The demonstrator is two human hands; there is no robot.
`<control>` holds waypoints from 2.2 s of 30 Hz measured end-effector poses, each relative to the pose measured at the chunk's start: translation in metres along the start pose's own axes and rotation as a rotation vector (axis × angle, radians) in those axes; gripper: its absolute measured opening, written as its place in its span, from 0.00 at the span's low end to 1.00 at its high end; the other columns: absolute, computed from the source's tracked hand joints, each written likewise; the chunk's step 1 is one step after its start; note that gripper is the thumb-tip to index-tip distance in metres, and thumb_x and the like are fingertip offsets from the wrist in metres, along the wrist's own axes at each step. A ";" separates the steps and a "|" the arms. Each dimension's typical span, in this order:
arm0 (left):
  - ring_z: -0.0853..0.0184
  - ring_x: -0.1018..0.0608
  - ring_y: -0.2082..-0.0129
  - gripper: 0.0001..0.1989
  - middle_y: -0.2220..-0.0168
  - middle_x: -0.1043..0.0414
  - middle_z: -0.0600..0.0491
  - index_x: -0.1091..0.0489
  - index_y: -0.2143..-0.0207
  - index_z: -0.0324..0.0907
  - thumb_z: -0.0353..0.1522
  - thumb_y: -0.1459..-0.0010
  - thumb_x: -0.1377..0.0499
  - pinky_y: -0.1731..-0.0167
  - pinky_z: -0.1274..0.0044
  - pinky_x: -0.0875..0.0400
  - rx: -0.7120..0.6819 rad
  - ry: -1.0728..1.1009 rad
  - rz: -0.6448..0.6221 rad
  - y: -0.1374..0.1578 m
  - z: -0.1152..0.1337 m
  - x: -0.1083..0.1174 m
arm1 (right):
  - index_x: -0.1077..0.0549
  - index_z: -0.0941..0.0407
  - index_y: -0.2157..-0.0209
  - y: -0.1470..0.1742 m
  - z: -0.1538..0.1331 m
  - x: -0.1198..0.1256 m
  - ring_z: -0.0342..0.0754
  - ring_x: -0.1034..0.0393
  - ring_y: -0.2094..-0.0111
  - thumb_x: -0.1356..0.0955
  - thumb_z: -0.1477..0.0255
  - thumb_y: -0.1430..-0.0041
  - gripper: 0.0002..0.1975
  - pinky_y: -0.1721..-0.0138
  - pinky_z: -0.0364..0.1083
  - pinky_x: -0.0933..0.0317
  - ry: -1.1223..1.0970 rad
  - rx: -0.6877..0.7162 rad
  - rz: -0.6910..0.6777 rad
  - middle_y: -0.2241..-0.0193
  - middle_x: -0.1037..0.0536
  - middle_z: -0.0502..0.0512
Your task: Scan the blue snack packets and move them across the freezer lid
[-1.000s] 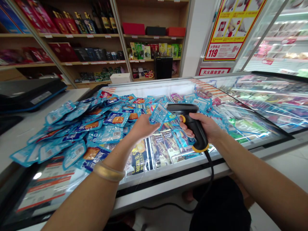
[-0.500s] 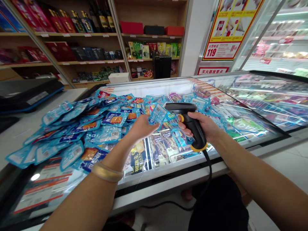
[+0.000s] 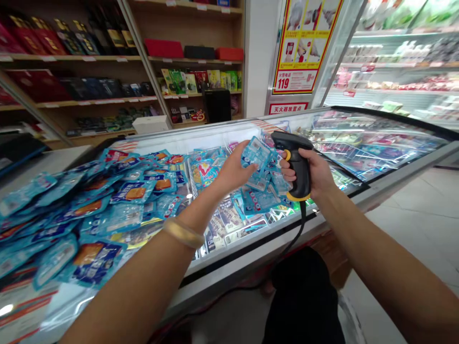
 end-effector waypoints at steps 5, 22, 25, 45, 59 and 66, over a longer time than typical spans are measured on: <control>0.47 0.41 0.34 0.45 0.33 0.46 0.37 0.53 0.31 0.41 0.39 0.47 0.36 0.38 0.59 0.44 0.136 -0.292 -0.111 -0.011 0.002 -0.055 | 0.31 0.59 0.68 0.003 0.000 0.042 0.40 0.38 0.81 0.34 0.68 0.45 0.08 0.83 0.36 0.41 -0.056 0.012 0.209 0.79 0.31 0.52; 0.41 0.61 0.29 0.45 0.28 0.62 0.44 0.51 0.32 0.54 0.58 0.48 0.43 0.36 0.47 0.60 0.026 -0.667 -0.262 0.005 0.001 -0.081 | 0.31 0.59 0.69 -0.005 0.005 0.063 0.39 0.39 0.82 0.34 0.67 0.45 0.08 0.83 0.36 0.40 -0.089 -0.010 0.252 0.79 0.31 0.52; 0.42 0.57 0.29 0.43 0.28 0.60 0.41 0.51 0.32 0.51 0.54 0.45 0.42 0.35 0.49 0.57 0.037 -0.630 -0.187 0.012 0.005 -0.061 | 0.31 0.59 0.69 -0.004 0.000 0.058 0.39 0.39 0.81 0.33 0.68 0.47 0.08 0.83 0.36 0.40 -0.071 0.017 0.240 0.78 0.31 0.52; 0.37 0.32 0.43 0.29 0.42 0.35 0.34 0.34 0.43 0.38 0.44 0.44 0.44 0.49 0.49 0.35 0.607 -0.979 0.169 0.121 -0.092 0.172 | 0.31 0.58 0.68 -0.042 0.084 -0.084 0.41 0.38 0.80 0.35 0.67 0.45 0.08 0.82 0.38 0.41 0.014 -0.218 -0.086 0.78 0.29 0.53; 0.50 0.30 0.43 0.14 0.57 0.25 0.45 0.24 0.57 0.45 0.35 0.42 0.45 0.40 0.60 0.38 0.318 -0.508 0.614 0.126 -0.053 0.192 | 0.29 0.59 0.68 -0.033 0.126 -0.090 0.41 0.37 0.80 0.31 0.66 0.48 0.10 0.81 0.39 0.39 0.093 -0.363 -0.179 0.77 0.28 0.53; 0.70 0.27 0.72 0.06 0.77 0.34 0.57 0.29 0.71 0.40 0.34 0.46 0.40 0.62 0.67 0.20 0.533 0.467 0.563 0.122 -0.089 0.131 | 0.29 0.59 0.67 -0.028 0.123 -0.094 0.41 0.37 0.80 0.32 0.66 0.47 0.10 0.80 0.40 0.39 0.085 -0.345 -0.198 0.77 0.27 0.53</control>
Point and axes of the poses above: each hand's wrist, its own y-axis away from the middle knuckle, its own x-axis out of the back of the hand, z = x × y, the point moved 8 cm from there along -y, towards the middle knuckle
